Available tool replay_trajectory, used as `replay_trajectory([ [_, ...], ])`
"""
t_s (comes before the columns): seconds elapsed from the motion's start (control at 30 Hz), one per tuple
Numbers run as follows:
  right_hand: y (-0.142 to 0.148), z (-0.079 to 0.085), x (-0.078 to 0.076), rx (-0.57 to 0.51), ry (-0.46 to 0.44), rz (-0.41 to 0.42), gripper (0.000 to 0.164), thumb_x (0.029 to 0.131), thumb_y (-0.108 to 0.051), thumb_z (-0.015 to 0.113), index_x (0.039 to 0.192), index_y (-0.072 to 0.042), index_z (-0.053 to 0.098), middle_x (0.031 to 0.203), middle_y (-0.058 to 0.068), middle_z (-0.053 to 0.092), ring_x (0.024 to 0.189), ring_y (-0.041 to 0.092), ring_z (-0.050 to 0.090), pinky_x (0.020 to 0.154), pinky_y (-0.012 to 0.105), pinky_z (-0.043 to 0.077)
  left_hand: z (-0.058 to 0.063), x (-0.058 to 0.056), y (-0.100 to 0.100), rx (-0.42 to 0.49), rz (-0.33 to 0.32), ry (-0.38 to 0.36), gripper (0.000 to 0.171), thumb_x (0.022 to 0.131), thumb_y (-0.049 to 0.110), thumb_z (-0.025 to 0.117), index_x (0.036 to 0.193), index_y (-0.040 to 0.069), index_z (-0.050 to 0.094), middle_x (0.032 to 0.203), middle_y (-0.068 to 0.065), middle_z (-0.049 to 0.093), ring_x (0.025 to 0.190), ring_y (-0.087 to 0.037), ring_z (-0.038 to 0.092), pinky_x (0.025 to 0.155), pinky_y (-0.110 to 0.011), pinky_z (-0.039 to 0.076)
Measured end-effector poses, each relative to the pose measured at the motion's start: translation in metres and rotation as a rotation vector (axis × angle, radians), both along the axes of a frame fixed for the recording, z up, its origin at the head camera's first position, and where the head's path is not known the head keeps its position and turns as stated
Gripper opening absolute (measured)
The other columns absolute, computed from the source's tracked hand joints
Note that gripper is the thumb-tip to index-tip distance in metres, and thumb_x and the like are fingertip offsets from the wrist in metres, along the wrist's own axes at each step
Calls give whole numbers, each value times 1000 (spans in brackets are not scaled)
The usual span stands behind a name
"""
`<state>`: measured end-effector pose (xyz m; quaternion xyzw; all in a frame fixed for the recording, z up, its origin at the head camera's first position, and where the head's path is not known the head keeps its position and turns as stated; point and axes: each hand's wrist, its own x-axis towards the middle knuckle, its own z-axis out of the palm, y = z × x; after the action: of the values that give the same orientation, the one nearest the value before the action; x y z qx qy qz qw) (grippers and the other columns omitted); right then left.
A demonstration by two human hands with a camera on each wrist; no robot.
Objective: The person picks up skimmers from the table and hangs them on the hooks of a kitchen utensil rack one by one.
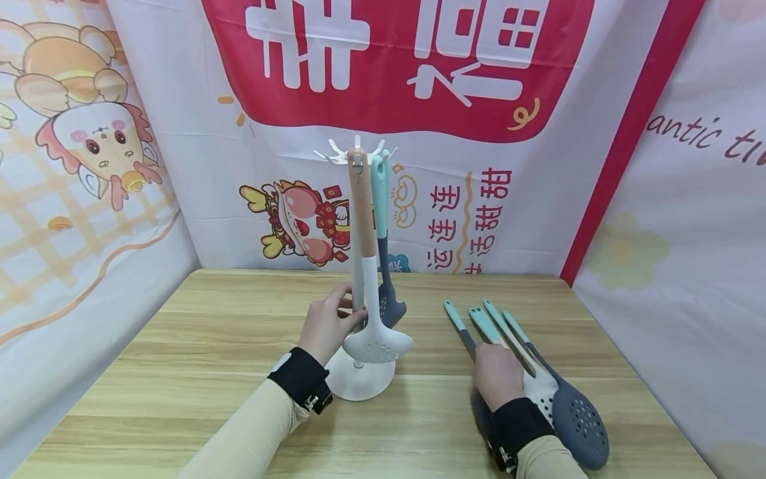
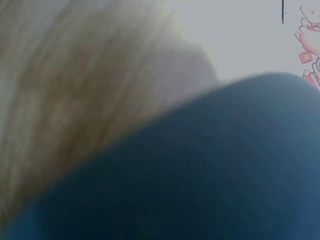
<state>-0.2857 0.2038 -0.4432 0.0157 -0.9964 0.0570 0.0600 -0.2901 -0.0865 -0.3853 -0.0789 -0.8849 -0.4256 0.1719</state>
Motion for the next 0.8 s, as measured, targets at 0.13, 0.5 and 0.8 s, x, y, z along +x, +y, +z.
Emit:
replay_trajectory([
  [0.13,-2,1,0,-27,0,4,11,80,-5,69,72,-4,62,68,10,61,58,26,56,50,41,44,0,0,0,3,1,2,28,87,30,77,108,21,61,99,-9,75,83,-22,74,73,-39,62],
  [0.5,-7,7,4,-83,92,50,9,84,-4,66,75,-5,66,70,10,65,61,25,58,50,39,43,0,1,0,5,0,10,27,87,29,77,107,20,61,99,-10,75,83,-23,74,74,-40,62],
  [0.8,-16,17,9,-143,166,77,6,89,-7,68,89,-1,70,77,12,69,70,29,66,58,43,51,0,1,0,13,-2,2,27,87,28,77,108,21,61,100,-10,75,83,-23,74,74,-40,63],
])
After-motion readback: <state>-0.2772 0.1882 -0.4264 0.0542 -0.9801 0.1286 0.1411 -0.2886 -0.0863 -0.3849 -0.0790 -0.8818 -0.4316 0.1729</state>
